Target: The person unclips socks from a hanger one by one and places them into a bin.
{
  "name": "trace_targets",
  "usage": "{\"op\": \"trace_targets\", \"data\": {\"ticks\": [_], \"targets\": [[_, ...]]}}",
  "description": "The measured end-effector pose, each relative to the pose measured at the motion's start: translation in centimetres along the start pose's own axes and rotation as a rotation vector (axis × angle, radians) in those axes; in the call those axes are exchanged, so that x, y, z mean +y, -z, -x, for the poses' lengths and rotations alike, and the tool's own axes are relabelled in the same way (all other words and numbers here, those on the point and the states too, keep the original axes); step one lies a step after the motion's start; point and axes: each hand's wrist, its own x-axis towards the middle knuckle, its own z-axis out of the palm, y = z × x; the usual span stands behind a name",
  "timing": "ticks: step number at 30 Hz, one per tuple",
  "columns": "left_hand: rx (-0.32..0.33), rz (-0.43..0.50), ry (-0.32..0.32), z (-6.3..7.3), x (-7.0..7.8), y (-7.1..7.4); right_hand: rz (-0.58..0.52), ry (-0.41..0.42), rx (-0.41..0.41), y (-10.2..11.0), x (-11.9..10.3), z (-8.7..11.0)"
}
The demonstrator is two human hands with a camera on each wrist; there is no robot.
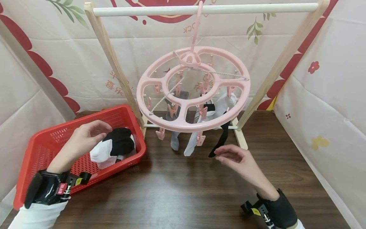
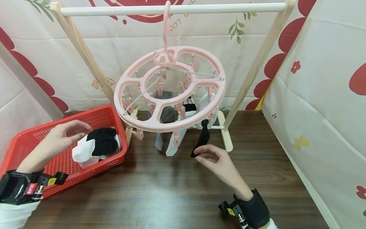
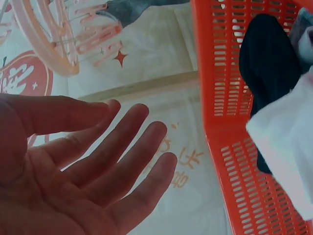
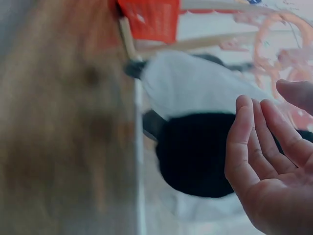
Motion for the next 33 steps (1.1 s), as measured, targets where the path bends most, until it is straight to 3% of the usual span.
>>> {"op": "trace_targets", "data": {"ticks": [8, 15, 18, 21, 28, 33], "targets": [[-0.009, -0.012, -0.059, -0.3, 0.6, -1.1, 0.122, 0.04, 0.151, 3.2, -2.9, -1.0], [-0.04, -0.001, -0.091, -0.3, 1.3, -2.5, 0.266, 0.156, 0.224, 4.9, -4.7, -2.9], [-0.055, 0.018, -0.112, -0.3, 1.7, -3.1, 0.329, 0.201, 0.185, 5.4, -5.2, -3.9], [-0.07, 0.025, -0.14, -0.1, 2.1, -3.6, 0.37, 0.193, 0.104, 5.7, -5.5, -4.8], [-0.097, 0.011, -0.206, 0.3, 3.1, -4.6, 0.315, 0.172, -0.111, 5.9, -5.8, -6.6], [-0.106, 0.013, -0.23, 0.5, 3.6, -5.1, 0.324, 0.203, -0.145, 5.6, -5.9, -6.9]]}}
